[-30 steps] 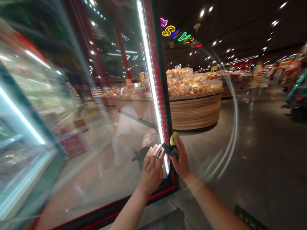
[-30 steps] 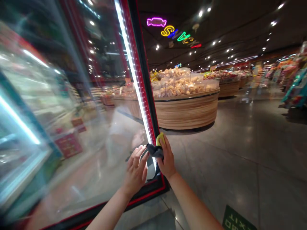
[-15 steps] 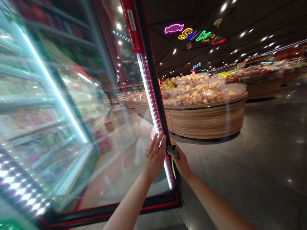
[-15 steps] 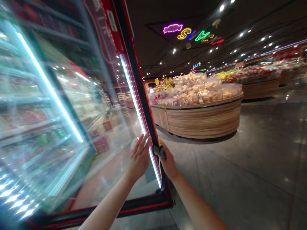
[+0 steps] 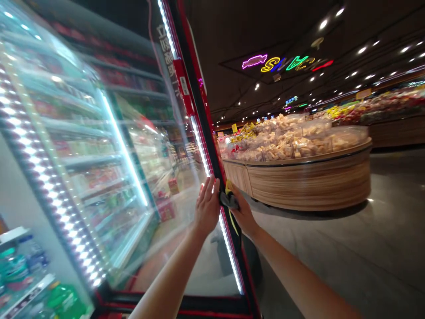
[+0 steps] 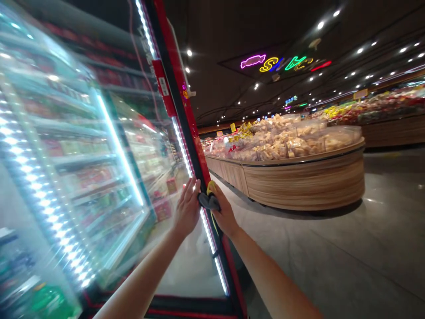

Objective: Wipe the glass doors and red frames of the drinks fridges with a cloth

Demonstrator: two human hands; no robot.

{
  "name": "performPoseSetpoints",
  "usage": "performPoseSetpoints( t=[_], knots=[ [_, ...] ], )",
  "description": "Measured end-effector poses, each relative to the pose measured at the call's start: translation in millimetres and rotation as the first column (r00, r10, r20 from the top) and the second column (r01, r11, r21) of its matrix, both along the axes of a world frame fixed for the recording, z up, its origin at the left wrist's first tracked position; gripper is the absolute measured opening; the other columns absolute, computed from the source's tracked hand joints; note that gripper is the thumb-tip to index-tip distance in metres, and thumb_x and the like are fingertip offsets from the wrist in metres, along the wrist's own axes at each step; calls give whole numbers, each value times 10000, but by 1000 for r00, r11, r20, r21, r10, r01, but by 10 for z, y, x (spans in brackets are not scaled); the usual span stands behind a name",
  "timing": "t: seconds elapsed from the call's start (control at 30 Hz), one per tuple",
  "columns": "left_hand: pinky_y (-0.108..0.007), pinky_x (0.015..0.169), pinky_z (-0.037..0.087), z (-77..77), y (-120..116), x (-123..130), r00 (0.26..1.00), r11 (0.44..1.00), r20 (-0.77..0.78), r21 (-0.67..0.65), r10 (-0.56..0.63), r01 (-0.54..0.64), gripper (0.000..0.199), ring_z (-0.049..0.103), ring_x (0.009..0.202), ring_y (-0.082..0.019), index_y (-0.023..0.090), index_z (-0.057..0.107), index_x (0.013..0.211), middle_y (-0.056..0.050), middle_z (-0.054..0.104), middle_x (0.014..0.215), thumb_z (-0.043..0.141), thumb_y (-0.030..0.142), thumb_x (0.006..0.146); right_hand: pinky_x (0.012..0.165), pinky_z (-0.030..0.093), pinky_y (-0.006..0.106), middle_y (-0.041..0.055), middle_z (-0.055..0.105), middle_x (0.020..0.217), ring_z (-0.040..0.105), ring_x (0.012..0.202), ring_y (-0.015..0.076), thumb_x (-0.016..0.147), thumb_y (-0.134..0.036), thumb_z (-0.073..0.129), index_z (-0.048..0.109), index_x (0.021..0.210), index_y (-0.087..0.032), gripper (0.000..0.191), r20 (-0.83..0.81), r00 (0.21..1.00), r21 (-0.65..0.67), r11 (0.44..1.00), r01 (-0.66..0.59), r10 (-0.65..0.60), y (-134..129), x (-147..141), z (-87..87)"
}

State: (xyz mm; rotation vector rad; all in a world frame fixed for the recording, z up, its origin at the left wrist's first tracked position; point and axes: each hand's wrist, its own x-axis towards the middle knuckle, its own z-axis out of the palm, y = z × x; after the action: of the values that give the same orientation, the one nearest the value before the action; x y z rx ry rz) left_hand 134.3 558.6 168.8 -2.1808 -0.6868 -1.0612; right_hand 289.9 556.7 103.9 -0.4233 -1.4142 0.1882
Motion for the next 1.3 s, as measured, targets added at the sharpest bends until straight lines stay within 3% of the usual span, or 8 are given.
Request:
performPoseSetpoints(
  t=[0.13, 0.33, 0.4, 0.63, 0.77, 0.93, 1.2, 1.3],
  knots=[
    [-521, 1254, 304, 313, -7, -14, 999, 998, 18, 57, 27, -28, 708, 190, 1569, -262, 248, 51, 1645, -129, 222, 1695, 409, 237, 1035, 1282, 254, 495, -7, 414, 1623, 334, 1529, 227, 988, -353, 581, 447, 1524, -389, 553, 10, 999, 145, 988, -53, 52, 90, 12, 680],
    [-491, 1249, 321, 563, -179, -125, 997, 997, -74, 81, 24, -18, 750, 188, 1566, -271, 207, -79, 1634, -156, 92, 1712, 370, 224, 1033, 1231, 349, 511, 61, 486, 1537, 437, 1450, 262, 985, -348, 573, 477, 1507, -392, 532, 1, 996, 142, 986, 90, -91, -164, -106, 551],
    [-479, 1239, 345, 551, -252, -179, 996, 995, -81, 90, 38, -31, 743, 181, 1567, -271, 212, -76, 1634, -153, 84, 1713, 365, 220, 1036, 1211, 377, 498, 80, 533, 1467, 487, 1397, 261, 987, -346, 563, 521, 1477, -374, 492, -28, 995, 174, 979, 102, -98, -171, -136, 739],
    [-517, 1233, 344, 796, -400, -234, 996, 994, -68, 99, 59, -52, 733, 191, 1562, -283, 235, -89, 1631, -157, 87, 1709, 363, 283, 1056, 1248, 324, 455, 79, 598, 1442, 489, 1411, 234, 983, -442, 566, 618, 1367, -257, 429, 9, 1000, 487, 873, 1, -6, 112, -91, 2725],
    [-481, 1225, 373, 1119, -443, -78, 996, 994, 94, 107, -14, 3, 729, 163, 1569, -271, 236, -97, 1629, -145, 34, 1714, 351, 249, 1054, 1266, 281, 480, 45, 577, 1478, 457, 1448, 224, 982, -472, 568, 605, 1384, -247, 463, 71, 997, 504, 863, -49, 15, 25, -79, 3078],
    [-485, 1232, 354, 1203, -504, -47, 991, 993, 122, 112, -46, 33, 703, 170, 1571, -273, 241, -62, 1635, -138, 31, 1717, 340, 274, 1059, 1280, 264, 481, 24, 497, 1565, 382, 1504, 230, 993, -440, 561, 571, 1435, -295, 465, 142, 989, 426, 899, -105, 48, -286, -98, 2394],
    [-437, 1293, 167, 1227, -672, -124, 982, 990, 140, 90, -124, 112, 644, 36, 1586, -231, 221, -16, 1642, -97, -6, 1725, 260, 370, 1079, 1264, 304, 510, -46, 257, 1692, 259, 1558, 226, 997, -246, 459, 290, 1593, -416, 642, 217, 976, 76, 997, 6, -22, -970, -306, -223],
    [-443, 1299, 108, 1154, -760, -107, 983, 990, 138, 78, -125, 115, 657, 7, 1588, -239, 214, -34, 1641, -96, -45, 1727, 242, 409, 1078, 1264, 305, 509, -46, 203, 1707, 220, 1569, 225, 968, -184, 449, 235, 1616, -383, 712, 258, 965, 71, 997, 36, -54, -1173, -353, -553]
  ],
)
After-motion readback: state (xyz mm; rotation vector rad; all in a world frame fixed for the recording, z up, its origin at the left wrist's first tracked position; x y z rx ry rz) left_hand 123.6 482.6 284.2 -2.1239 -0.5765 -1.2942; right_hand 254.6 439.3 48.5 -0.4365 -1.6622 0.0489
